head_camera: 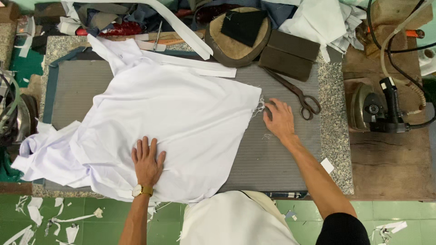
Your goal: The person irons a white shirt on a work table, then uses shears to cut the fabric into strips. They use a wooden ruler and a blue marker to measure and mark the fabric before making additional cuts. The person repeatedly folds and cuts the fabric throughout the process.
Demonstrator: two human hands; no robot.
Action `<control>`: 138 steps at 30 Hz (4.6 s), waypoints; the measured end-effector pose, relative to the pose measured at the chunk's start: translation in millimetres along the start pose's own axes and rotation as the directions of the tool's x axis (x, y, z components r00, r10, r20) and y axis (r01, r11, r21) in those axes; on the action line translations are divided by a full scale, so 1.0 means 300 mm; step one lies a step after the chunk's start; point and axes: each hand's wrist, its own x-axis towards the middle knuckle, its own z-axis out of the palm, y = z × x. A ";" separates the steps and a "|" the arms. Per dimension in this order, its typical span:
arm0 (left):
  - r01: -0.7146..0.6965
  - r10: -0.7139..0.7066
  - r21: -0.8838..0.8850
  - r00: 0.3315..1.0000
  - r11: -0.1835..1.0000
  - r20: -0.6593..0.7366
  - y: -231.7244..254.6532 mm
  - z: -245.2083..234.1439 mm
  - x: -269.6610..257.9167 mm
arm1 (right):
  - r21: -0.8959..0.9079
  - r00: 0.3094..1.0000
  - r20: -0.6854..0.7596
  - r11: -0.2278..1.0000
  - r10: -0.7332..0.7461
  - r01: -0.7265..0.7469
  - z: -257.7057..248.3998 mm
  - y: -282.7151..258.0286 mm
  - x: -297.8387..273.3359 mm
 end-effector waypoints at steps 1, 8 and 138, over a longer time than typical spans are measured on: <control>-0.002 0.002 -0.002 1.000 1.000 0.003 0.002 0.005 0.000 | -0.002 1.000 0.002 1.000 0.003 -0.003 0.009 -0.021 0.005; 0.092 -0.094 0.026 0.991 0.995 0.091 -0.008 0.016 -0.112 | 0.170 0.997 0.031 0.983 -0.076 0.070 0.031 -0.231 -0.002; -0.557 0.733 -0.766 0.658 0.321 -0.171 0.408 -0.198 0.012 | 0.574 0.244 0.756 -0.437 0.607 -0.693 -0.265 -0.942 -0.348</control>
